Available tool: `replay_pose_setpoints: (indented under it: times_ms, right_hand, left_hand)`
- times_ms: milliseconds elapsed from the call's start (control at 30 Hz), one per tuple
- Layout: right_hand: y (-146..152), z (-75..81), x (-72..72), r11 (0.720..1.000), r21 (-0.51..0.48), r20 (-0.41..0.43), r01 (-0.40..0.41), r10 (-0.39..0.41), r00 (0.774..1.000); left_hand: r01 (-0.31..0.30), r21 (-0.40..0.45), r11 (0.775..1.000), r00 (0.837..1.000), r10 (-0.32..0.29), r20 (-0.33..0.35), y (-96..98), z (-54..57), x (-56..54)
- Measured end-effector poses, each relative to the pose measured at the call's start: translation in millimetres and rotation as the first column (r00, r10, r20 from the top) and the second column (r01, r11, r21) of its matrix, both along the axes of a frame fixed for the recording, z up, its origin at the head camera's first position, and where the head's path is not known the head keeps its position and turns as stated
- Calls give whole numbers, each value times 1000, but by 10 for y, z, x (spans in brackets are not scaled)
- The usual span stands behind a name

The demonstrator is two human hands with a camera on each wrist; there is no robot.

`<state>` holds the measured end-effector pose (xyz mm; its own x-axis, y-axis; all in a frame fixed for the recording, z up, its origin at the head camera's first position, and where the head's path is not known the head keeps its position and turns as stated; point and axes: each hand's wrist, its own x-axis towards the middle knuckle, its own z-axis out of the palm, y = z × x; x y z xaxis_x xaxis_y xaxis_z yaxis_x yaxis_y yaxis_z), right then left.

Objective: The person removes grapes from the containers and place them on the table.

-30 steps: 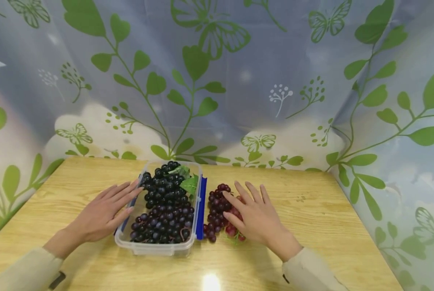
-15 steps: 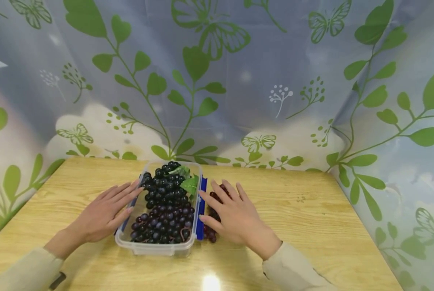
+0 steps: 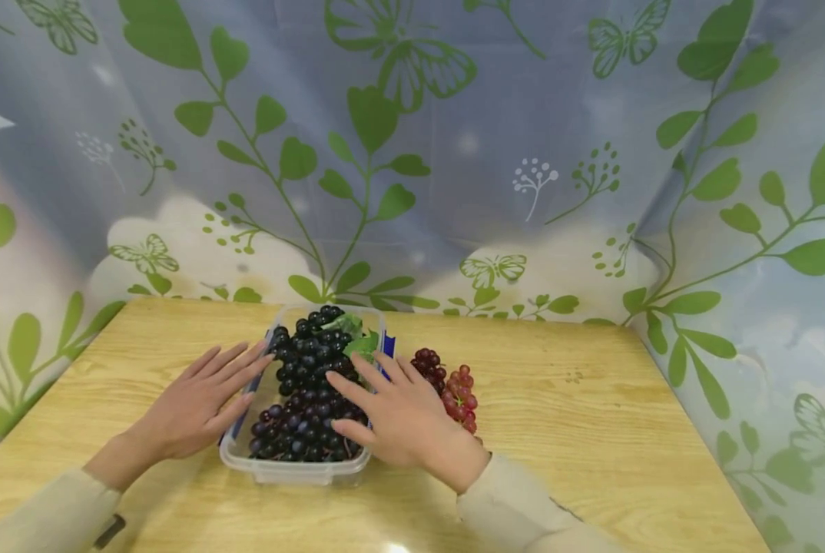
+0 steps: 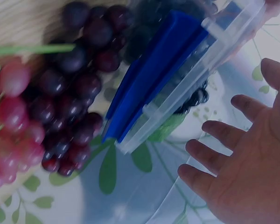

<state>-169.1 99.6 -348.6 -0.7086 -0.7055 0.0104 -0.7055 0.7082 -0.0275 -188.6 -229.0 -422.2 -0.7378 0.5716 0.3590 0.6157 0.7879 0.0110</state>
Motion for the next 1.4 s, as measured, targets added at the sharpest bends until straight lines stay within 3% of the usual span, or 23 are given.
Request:
replay_pose_setpoints:
  times_ms: [433, 900, 1400]
  right_hand:
    - [-291, -66, 29, 997, 44, 42, -58, 56, 998]
    - [-443, -148, 39, 993, 82, -36, -81, 84, 996]
    - [-576, -123, 102, 988, 154, -41, -6, 12, 999]
  left_hand:
    - [-13, -24, 1000, 1000, 13, -2, 1, 13, 5]
    - [-14, -12, 1000, 1000, 14, 4, 0, 19, 6]
    - [-20, 7, 1000, 1000, 20, 21, 7, 9, 11]
